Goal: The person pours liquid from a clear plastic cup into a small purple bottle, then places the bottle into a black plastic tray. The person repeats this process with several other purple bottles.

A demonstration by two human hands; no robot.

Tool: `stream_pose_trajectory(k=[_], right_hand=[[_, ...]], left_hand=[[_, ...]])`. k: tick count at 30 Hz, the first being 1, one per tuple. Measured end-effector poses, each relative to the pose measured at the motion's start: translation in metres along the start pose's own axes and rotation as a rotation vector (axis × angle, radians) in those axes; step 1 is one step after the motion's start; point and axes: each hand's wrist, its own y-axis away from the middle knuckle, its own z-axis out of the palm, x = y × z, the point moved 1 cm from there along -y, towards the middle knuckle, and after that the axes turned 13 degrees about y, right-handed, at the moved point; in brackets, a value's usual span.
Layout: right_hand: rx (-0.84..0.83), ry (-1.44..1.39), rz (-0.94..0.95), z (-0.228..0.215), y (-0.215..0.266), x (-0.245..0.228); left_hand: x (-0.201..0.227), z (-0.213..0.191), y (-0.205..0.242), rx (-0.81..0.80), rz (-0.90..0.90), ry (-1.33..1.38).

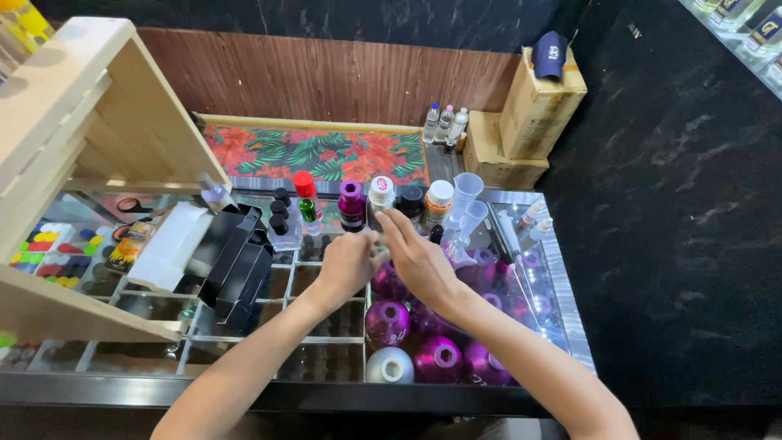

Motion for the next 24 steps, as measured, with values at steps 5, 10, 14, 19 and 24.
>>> stream_pose_trajectory(k=[5,10,14,19,24], right_hand=[[0.044,0.08,-0.002,0.04,-0.043,-0.027],[-0.066,0.088,0.06,0.074,-0.041,-0.027],[-0.074,-0.158,0.066,0.074,-0.021,-0.017],[-0.076,-0.416,0.212,0.027,-0.004,-0.006],[-0.1,-0.341,0.267,-0.012,0.001,0.011]], left_hand=[[-0.023,-0.021,0.009,0.033,-0.122,-0.011],[-0.033,-0.031,0.012,0.08,-0.114,0.045],[-0.021,-0.04,0.024,0.134,-0.072,-0.093],[-0.005,-0.015,0.026,0.305,0.361,0.023],[0.021,0.026,0.03,0.212,0.409,0.771]])
